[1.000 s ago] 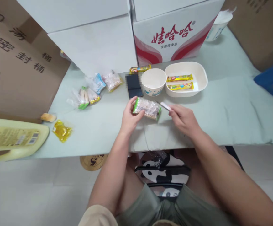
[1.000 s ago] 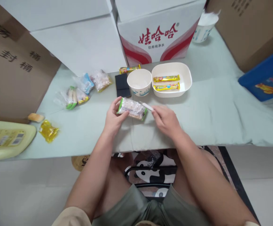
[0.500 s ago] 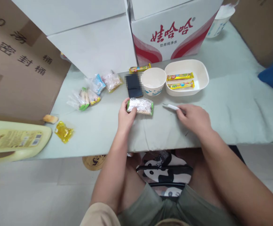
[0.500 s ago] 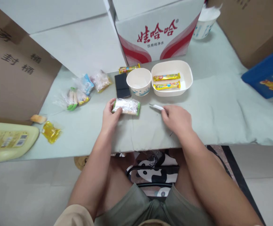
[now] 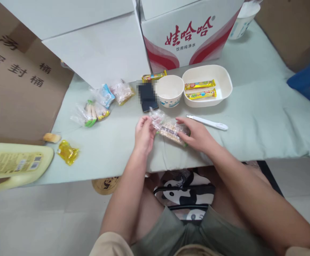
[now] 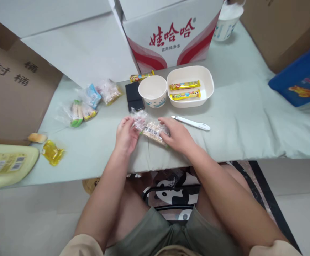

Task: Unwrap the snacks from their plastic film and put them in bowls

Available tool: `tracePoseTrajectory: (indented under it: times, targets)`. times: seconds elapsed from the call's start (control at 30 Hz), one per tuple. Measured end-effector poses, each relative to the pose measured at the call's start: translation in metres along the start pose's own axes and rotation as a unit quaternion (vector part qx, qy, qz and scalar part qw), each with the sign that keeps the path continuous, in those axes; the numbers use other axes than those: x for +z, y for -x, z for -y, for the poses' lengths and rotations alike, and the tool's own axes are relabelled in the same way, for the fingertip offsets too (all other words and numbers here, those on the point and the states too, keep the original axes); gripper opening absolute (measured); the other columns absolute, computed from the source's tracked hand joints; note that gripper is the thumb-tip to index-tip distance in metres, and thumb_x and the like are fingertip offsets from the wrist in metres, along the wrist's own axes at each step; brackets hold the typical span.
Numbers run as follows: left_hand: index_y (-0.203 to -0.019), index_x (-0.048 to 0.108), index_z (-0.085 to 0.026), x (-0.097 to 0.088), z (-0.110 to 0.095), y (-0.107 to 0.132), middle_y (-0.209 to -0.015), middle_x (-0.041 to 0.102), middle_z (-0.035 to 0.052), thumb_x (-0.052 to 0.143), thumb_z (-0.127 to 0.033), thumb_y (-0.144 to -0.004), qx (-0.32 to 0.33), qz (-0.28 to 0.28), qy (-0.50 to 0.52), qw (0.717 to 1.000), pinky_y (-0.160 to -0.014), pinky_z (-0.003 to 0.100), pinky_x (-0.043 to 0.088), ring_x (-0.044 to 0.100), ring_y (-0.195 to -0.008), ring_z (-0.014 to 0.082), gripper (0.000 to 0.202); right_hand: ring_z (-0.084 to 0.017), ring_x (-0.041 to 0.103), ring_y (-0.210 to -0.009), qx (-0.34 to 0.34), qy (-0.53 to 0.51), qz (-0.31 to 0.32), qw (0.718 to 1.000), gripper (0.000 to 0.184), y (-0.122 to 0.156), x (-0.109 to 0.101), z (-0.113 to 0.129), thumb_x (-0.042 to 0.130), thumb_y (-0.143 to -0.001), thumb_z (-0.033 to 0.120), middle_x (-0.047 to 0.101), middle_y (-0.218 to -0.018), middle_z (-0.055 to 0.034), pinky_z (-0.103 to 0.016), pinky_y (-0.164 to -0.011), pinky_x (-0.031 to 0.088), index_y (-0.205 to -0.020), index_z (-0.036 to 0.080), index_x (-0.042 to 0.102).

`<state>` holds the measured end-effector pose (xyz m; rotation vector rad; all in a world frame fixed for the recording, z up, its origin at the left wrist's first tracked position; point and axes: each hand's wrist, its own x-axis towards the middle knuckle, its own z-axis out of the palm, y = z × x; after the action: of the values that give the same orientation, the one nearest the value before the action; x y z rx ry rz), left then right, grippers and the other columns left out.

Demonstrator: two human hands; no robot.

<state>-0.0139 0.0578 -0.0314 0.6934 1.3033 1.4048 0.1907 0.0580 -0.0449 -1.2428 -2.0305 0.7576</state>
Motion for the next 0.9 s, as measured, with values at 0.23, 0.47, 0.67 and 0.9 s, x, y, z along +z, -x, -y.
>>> tracePoseTrajectory:
  times: [0.23, 0.47, 0.67, 0.9]
  targets:
    - [-0.082, 0.044, -0.024, -0.015, -0.006, -0.016, -0.078, 0.066, -0.0019, 0.067, -0.027, -0.066, -0.056, -0.106, 0.090, 0.989, -0.070, 0.027, 0.055, 0.072, -0.078, 0.0165, 0.028, -0.024, 0.066, -0.090, 0.015, 0.018, -0.038, 0.999, 0.021, -0.002, -0.010, -0.001, 0.055, -0.089, 0.024, 0.070, -0.093, -0.0074, -0.038, -0.086, 0.052, -0.098, 0.022, 0.074]
    - [-0.088, 0.049, -0.024, -0.029, -0.011, -0.018, -0.067, 0.056, -0.0065, 0.061, -0.017, -0.061, -0.015, -0.168, 0.048, 0.985, -0.056, 0.021, 0.047, 0.059, -0.056, 0.0104, 0.030, -0.025, 0.065, -0.094, 0.092, 0.057, -0.171, 0.979, 0.028, -0.001, -0.031, -0.010, 0.050, -0.087, 0.020, 0.063, -0.097, -0.0087, -0.042, -0.091, 0.052, -0.086, 0.024, 0.077]
    - [-0.083, 0.060, -0.021, -0.036, -0.016, -0.014, -0.068, 0.049, -0.0031, 0.061, -0.035, -0.072, -0.005, -0.140, -0.034, 0.990, -0.048, 0.021, 0.038, 0.049, -0.054, 0.0107, 0.017, -0.026, 0.066, -0.109, 0.131, -0.018, -0.204, 0.970, 0.023, 0.001, -0.040, -0.006, 0.049, -0.082, 0.023, 0.070, -0.114, -0.0094, -0.042, -0.096, 0.051, -0.088, 0.023, 0.071]
    - [-0.084, 0.077, -0.022, -0.040, -0.014, -0.003, -0.145, 0.052, 0.0105, 0.081, -0.027, -0.070, 0.232, 0.027, -0.406, 0.883, -0.122, 0.050, 0.034, 0.043, -0.143, 0.0346, 0.015, -0.020, 0.059, -0.067, 0.044, 0.083, 0.025, 0.995, 0.027, 0.003, -0.032, 0.002, 0.064, -0.082, 0.033, 0.060, -0.063, -0.0009, -0.035, -0.071, 0.045, -0.104, 0.022, 0.077]
